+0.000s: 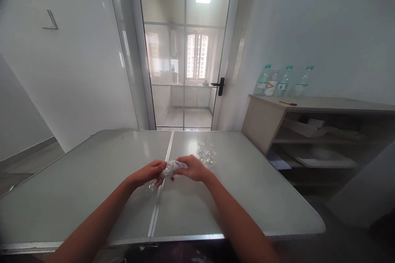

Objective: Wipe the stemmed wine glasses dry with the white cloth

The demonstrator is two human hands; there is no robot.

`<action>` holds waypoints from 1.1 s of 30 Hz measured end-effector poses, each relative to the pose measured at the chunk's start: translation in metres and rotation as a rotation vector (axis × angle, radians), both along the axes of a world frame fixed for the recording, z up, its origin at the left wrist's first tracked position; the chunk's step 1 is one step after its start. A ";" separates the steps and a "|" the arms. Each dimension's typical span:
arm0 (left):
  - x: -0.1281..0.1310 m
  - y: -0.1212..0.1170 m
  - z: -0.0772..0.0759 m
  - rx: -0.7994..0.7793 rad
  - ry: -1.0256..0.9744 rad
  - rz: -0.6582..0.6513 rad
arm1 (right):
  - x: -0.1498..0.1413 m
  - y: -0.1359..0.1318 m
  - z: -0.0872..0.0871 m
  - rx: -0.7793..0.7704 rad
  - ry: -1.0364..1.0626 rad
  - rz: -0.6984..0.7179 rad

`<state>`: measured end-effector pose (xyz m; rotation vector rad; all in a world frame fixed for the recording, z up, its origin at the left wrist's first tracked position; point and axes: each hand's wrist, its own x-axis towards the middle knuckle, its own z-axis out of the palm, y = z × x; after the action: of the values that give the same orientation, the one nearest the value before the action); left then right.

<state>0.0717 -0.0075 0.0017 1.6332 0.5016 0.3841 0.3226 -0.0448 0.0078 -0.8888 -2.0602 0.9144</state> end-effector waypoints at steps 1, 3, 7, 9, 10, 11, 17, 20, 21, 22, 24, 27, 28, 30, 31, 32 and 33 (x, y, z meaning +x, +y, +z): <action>0.001 -0.001 0.001 0.031 -0.016 0.029 | -0.001 0.002 -0.001 0.004 0.055 -0.057; 0.006 -0.002 0.000 0.117 -0.029 0.082 | -0.002 0.008 -0.005 0.004 0.157 -0.170; 0.014 0.001 -0.010 0.238 -0.004 0.254 | -0.003 0.019 -0.013 0.029 0.264 -0.366; 0.016 0.004 -0.015 0.239 -0.002 0.309 | -0.003 0.020 -0.016 0.039 0.282 -0.366; 0.015 0.006 -0.017 0.217 -0.011 0.306 | -0.003 0.021 -0.017 0.021 0.295 -0.343; 0.013 0.007 -0.016 0.172 -0.026 0.281 | -0.002 0.021 -0.018 -0.015 0.311 -0.307; -0.008 0.012 -0.002 -0.330 -0.101 -0.038 | 0.007 0.021 -0.019 -0.182 0.520 -0.153; -0.011 0.011 0.001 -0.315 -0.141 -0.006 | 0.008 0.019 -0.012 -0.062 0.684 -0.310; -0.010 0.010 0.000 -0.274 -0.152 0.042 | 0.007 0.017 -0.009 0.005 0.739 -0.396; -0.009 0.009 -0.001 -0.226 -0.151 0.095 | 0.006 0.015 -0.006 0.075 0.775 -0.477; -0.005 0.008 -0.005 -0.109 -0.120 0.183 | 0.002 0.009 -0.001 0.189 0.745 -0.550; 0.002 0.007 -0.011 0.068 -0.070 0.233 | -0.003 -0.001 0.002 0.237 0.458 -0.330; 0.003 0.007 -0.012 0.112 -0.058 0.222 | -0.005 -0.003 0.003 0.229 0.353 -0.221; 0.004 0.007 -0.014 0.173 -0.038 0.176 | -0.008 -0.008 0.004 0.205 0.204 -0.059; 0.003 0.006 -0.013 0.195 -0.029 0.149 | -0.010 -0.009 0.005 0.201 0.162 -0.021; 0.003 0.006 -0.013 0.211 -0.018 0.125 | -0.012 -0.011 0.007 0.203 0.138 -0.003; 0.003 0.005 -0.012 0.220 -0.006 0.103 | -0.013 -0.011 0.009 0.201 0.123 0.007</action>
<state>0.0747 -0.0024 -0.0101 1.8216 0.5552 0.5361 0.3098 -0.0558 0.0165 -0.7017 -2.0087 0.7309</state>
